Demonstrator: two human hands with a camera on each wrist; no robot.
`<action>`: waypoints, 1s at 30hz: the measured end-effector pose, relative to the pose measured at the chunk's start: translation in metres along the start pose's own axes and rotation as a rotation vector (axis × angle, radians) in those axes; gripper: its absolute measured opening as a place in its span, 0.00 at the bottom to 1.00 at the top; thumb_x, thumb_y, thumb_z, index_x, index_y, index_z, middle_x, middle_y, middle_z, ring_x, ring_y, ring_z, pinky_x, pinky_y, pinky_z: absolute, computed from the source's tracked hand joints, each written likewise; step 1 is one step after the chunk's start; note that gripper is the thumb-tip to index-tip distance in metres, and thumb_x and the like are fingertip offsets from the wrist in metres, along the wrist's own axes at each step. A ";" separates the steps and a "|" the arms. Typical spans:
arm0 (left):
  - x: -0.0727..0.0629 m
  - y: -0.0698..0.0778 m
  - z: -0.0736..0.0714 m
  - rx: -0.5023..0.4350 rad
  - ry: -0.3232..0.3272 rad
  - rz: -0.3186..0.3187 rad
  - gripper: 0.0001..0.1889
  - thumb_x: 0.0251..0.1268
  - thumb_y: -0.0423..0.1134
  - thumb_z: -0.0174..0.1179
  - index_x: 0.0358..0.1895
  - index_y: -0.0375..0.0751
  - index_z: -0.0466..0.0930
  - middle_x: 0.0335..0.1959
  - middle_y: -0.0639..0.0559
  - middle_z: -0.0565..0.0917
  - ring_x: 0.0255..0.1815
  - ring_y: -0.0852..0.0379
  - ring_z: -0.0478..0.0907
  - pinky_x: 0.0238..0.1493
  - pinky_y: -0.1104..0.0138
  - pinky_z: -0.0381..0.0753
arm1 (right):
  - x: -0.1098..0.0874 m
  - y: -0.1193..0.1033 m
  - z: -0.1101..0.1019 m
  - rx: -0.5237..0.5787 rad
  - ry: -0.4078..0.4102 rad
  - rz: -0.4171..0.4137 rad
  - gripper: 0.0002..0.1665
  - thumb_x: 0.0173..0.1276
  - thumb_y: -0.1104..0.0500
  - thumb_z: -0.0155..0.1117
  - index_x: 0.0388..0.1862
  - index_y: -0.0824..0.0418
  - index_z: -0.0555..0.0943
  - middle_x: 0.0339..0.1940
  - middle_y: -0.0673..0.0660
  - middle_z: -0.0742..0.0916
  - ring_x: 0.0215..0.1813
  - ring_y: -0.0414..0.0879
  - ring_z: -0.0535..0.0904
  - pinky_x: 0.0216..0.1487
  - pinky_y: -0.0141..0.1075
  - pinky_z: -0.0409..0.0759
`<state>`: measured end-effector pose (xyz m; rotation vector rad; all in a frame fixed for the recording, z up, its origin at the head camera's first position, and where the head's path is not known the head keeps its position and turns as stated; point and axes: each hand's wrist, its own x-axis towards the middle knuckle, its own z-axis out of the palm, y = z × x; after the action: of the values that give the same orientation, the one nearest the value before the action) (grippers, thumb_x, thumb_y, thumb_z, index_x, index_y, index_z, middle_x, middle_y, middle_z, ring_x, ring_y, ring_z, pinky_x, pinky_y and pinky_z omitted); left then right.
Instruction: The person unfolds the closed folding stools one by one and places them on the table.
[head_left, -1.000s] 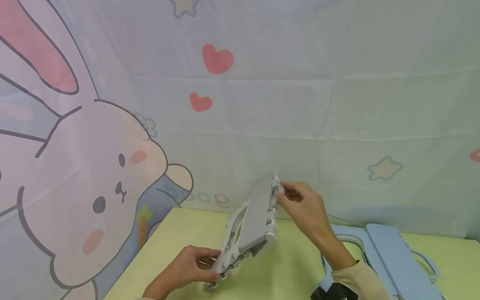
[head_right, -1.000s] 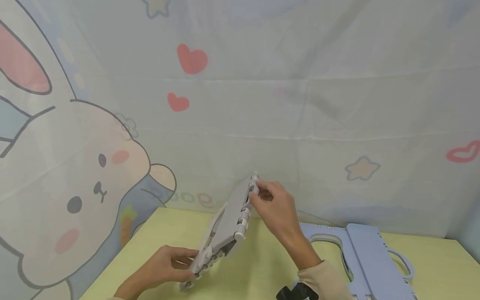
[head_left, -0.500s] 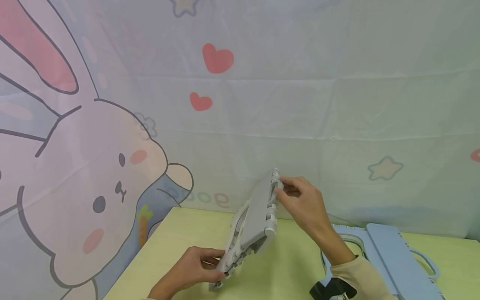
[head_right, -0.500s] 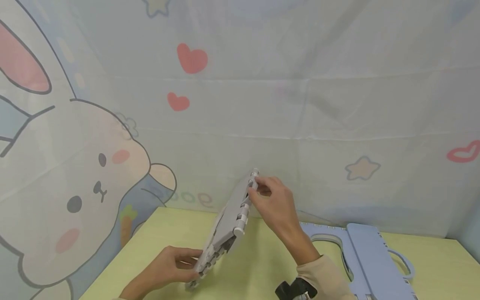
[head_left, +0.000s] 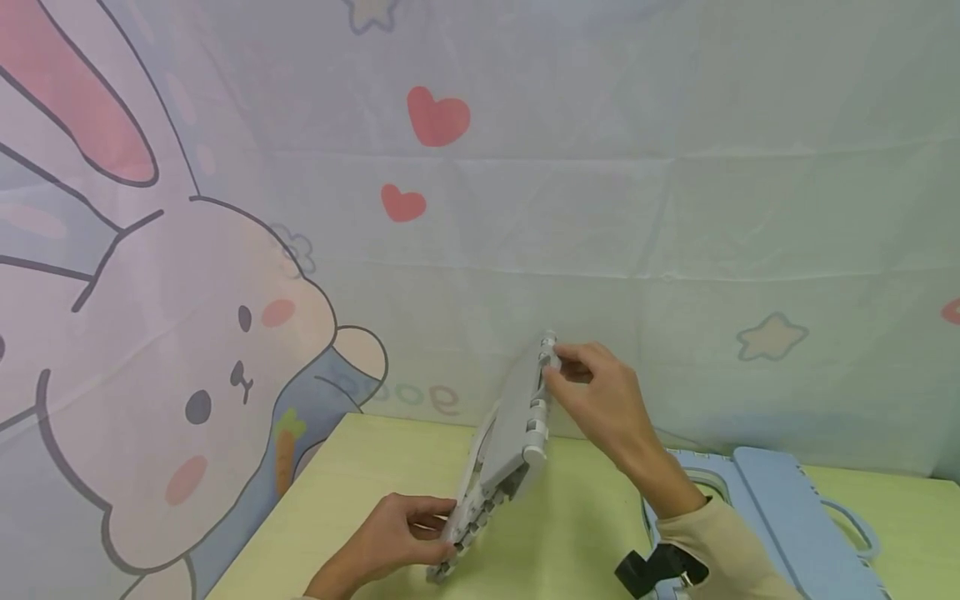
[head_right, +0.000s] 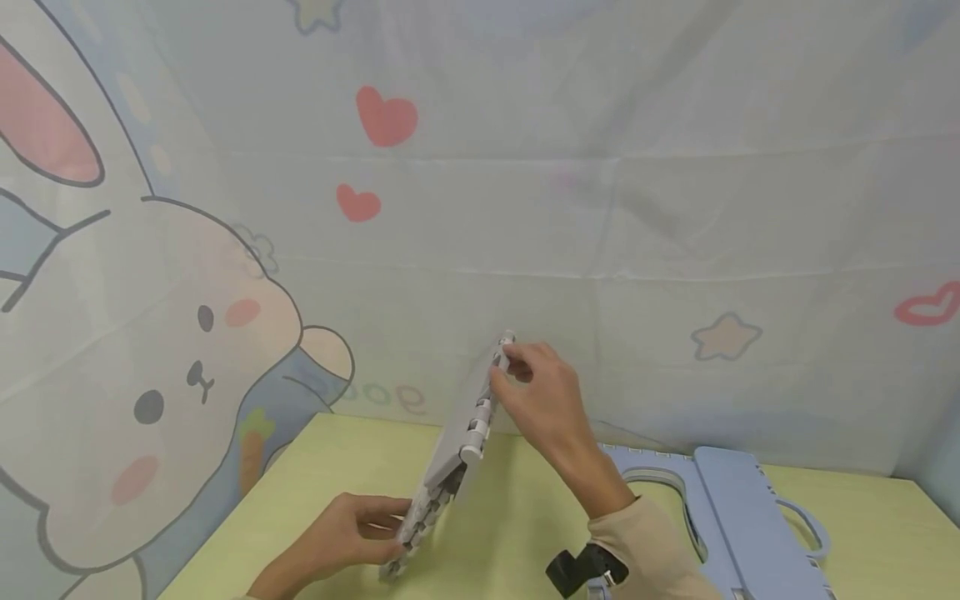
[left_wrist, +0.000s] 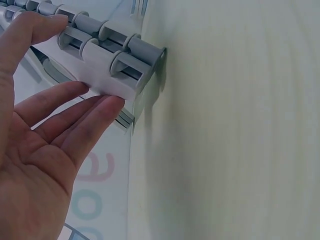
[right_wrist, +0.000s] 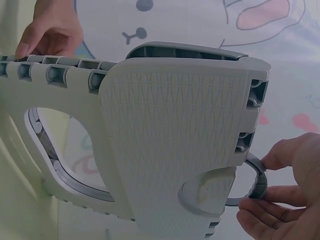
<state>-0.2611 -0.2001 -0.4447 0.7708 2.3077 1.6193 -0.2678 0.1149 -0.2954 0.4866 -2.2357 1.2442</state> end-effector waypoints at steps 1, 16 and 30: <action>0.000 0.000 0.001 -0.005 0.002 0.001 0.28 0.68 0.37 0.73 0.67 0.26 0.80 0.59 0.32 0.85 0.54 0.41 0.87 0.52 0.63 0.90 | 0.001 -0.001 0.000 -0.002 0.000 -0.004 0.21 0.74 0.62 0.70 0.62 0.70 0.85 0.49 0.60 0.87 0.52 0.56 0.87 0.55 0.52 0.88; 0.004 0.003 0.018 -0.041 0.040 0.021 0.28 0.67 0.37 0.73 0.67 0.28 0.81 0.59 0.34 0.86 0.54 0.42 0.88 0.52 0.66 0.89 | 0.010 -0.008 -0.001 -0.059 -0.013 -0.060 0.21 0.74 0.63 0.70 0.62 0.71 0.84 0.51 0.63 0.87 0.53 0.59 0.86 0.56 0.51 0.87; 0.010 -0.002 0.032 -0.120 0.050 0.004 0.27 0.69 0.36 0.72 0.67 0.28 0.81 0.59 0.35 0.86 0.54 0.43 0.87 0.53 0.65 0.89 | 0.019 -0.018 0.000 -0.087 -0.038 -0.074 0.21 0.73 0.64 0.67 0.61 0.74 0.84 0.55 0.67 0.86 0.55 0.60 0.85 0.58 0.50 0.87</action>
<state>-0.2558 -0.1695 -0.4570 0.7165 2.2189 1.7802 -0.2731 0.1044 -0.2718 0.5584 -2.2713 1.1043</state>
